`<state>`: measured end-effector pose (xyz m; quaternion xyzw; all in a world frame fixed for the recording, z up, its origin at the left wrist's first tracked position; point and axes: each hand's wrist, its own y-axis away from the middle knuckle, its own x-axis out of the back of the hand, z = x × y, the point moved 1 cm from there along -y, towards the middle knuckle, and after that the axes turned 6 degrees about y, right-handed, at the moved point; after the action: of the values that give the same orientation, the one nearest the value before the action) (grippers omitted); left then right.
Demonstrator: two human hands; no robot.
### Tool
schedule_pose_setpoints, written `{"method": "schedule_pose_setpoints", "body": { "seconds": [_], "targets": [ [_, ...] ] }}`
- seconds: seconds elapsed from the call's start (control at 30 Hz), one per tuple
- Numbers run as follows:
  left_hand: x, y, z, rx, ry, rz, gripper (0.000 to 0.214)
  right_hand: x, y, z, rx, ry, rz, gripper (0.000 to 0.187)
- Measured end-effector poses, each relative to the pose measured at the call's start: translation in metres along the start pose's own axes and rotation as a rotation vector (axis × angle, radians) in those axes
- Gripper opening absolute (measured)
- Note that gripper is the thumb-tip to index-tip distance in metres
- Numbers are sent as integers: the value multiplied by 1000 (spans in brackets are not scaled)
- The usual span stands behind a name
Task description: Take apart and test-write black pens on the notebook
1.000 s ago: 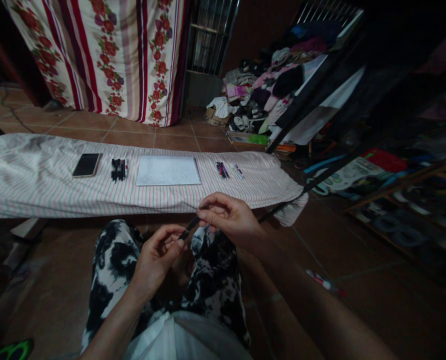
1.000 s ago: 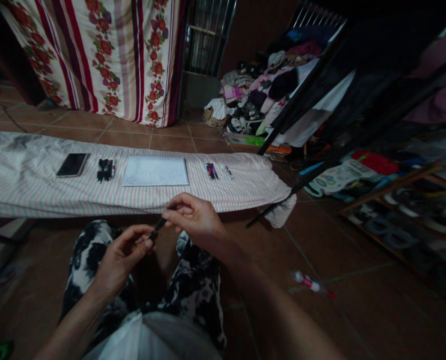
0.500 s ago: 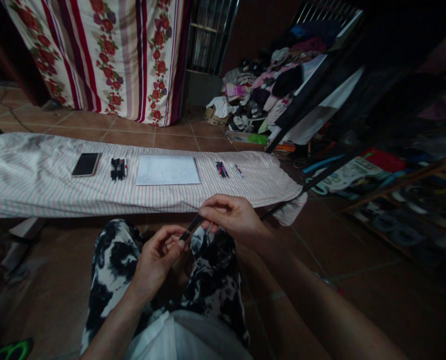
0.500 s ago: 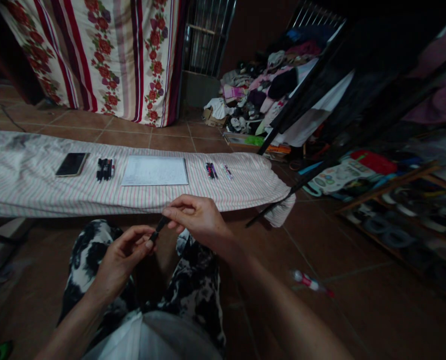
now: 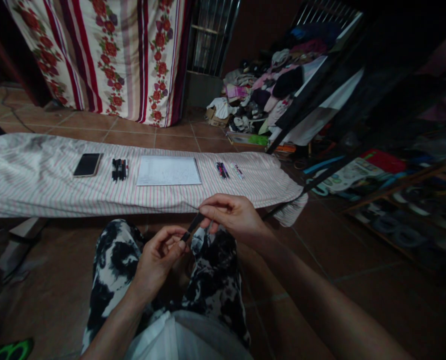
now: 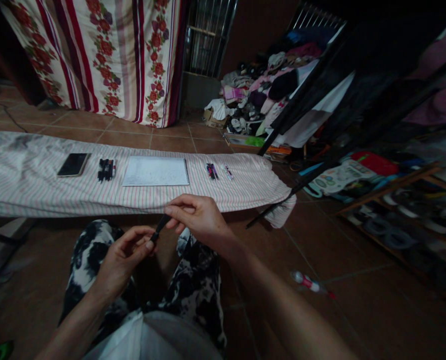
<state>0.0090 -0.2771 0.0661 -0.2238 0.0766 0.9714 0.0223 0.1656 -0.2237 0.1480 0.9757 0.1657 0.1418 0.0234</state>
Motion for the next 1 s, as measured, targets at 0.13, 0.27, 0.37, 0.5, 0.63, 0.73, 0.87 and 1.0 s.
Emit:
{"method": "schedule_pose_setpoints", "body": {
  "seconds": [0.13,0.27,0.37,0.5,0.63,0.73,0.87,1.0],
  "targets": [
    [2,-1,-1,-12,2,-7,26,-3,0,-1,22,-20,-4,31],
    [4,-1,-2,-19,-16,3,25,-2,1,-3,60,-50,-66,35],
    [4,-1,-2,-15,-12,-7,24,-1,0,-2,53,-28,-78,31],
    [3,0,-1,-18,4,-5,23,0,0,1,31,45,-46,26],
    [2,1,1,-37,-9,-1,23,0,0,2,53,98,-34,24],
    [1,0,2,-47,-21,12,24,-1,0,1,66,68,-67,23],
    [1,-1,3,-33,-18,32,26,0,1,2,93,59,-92,29],
    [2,-1,1,-20,-10,27,25,1,0,4,82,93,-83,21]
  ]
}}
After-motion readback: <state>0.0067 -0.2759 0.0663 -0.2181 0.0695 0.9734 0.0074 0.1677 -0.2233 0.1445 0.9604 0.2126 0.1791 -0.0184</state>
